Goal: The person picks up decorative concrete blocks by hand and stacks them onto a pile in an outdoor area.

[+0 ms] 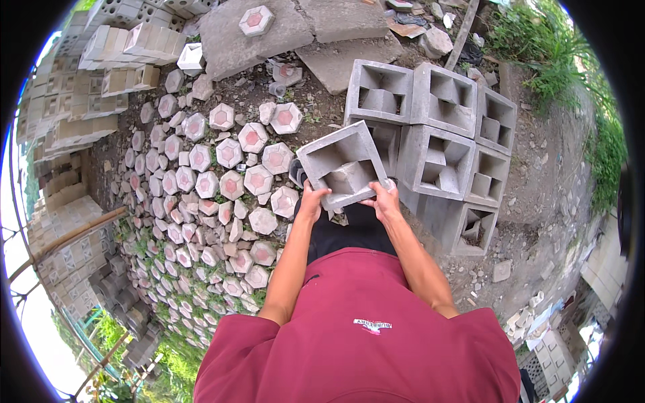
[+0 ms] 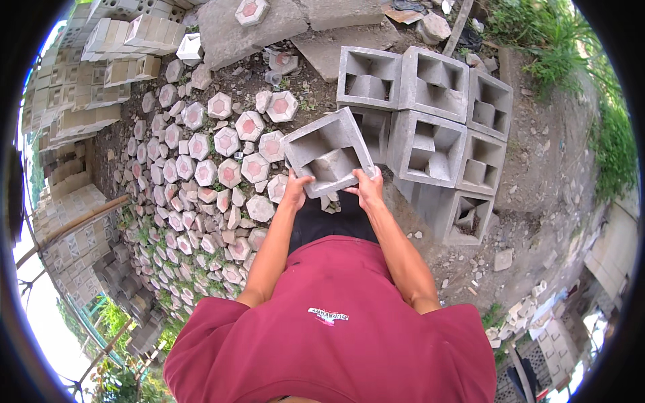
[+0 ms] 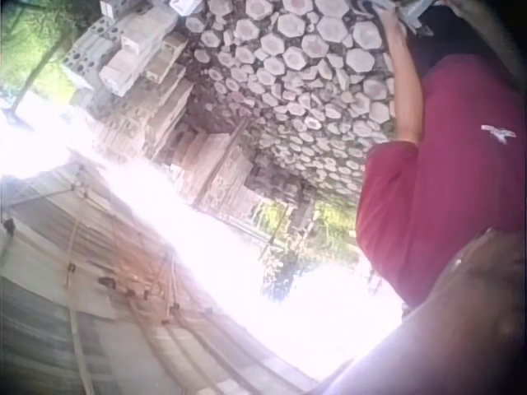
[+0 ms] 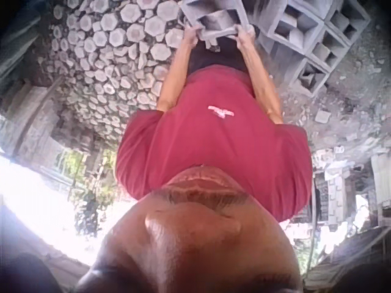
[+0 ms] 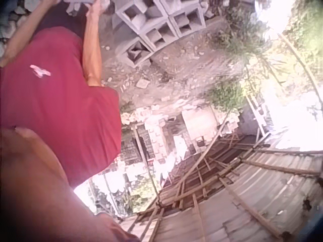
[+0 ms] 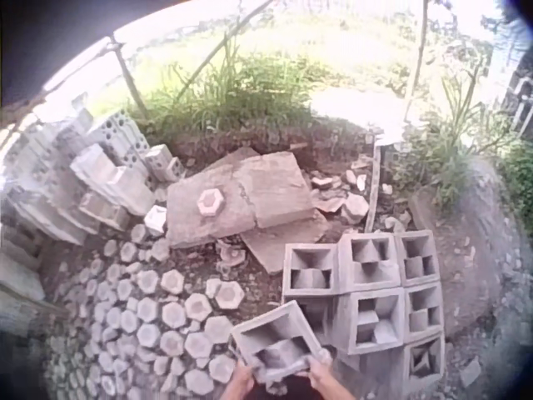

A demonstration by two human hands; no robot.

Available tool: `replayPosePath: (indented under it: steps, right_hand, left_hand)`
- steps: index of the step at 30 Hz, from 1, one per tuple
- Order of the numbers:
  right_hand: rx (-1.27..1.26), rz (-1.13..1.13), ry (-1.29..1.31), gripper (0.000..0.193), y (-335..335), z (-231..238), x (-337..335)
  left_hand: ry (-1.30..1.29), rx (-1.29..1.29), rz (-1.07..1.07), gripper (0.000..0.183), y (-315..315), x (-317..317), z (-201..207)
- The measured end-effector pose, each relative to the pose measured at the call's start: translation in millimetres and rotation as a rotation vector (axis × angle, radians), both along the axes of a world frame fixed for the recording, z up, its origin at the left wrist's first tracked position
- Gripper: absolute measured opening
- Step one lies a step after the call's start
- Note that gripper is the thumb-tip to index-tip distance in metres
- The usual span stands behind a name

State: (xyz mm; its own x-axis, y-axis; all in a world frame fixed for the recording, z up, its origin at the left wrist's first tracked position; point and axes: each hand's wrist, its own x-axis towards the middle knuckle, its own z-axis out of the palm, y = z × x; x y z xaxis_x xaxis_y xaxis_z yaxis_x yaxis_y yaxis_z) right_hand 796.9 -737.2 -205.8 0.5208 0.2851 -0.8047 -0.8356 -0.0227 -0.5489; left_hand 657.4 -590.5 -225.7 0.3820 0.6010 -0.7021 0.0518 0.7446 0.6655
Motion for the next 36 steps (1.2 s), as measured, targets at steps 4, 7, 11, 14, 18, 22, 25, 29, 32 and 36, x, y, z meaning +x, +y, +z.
replayPosePath:
  steps: [4,7,11,14,18,22,25,29,32,36]
  right_hand:
    - [0.014,0.223,-0.117,0.033,49.5,30.8,14.5]
    - [0.032,0.384,-0.170,0.034,87.2,54.6,18.8]
    - [0.029,0.694,-0.183,0.035,127.1,107.2,13.7]
    - [-0.181,1.384,-0.564,0.078,151.1,122.4,44.3]
    - [0.191,1.346,-0.441,0.090,235.3,125.7,-14.3]
    - [0.317,1.278,-0.189,0.076,287.3,76.0,-86.0]
    - [0.381,1.376,-0.142,0.075,321.1,92.9,-135.0]
    - [0.374,1.522,-0.171,0.076,358.0,125.6,-195.4]
    - [0.412,1.630,-0.018,0.073,382.3,145.3,-223.9]
    - [0.368,1.718,-0.042,0.065,414.2,175.4,-273.1]
  left_hand:
    - [-0.023,-0.072,-0.201,0.040,36.1,-23.9,-23.3]
    - [-0.119,-0.011,0.017,0.031,47.2,-31.7,-9.1]
    - [-0.145,0.031,0.174,0.032,70.4,-68.3,34.1]
    - [-0.157,0.036,0.255,0.030,93.2,-106.8,88.2]
    - [-0.162,-0.045,0.307,0.047,114.5,-180.3,117.3]
    - [-0.076,-0.007,0.411,0.031,133.3,-223.7,127.2]
    - [-0.023,-0.015,0.474,0.022,125.9,-267.7,124.3]
    - [0.082,0.047,0.614,0.031,108.4,-313.9,142.8]
    - [0.087,0.132,0.834,0.050,105.8,-323.4,177.9]
    - [0.065,0.236,1.019,0.075,107.0,-346.1,216.6]
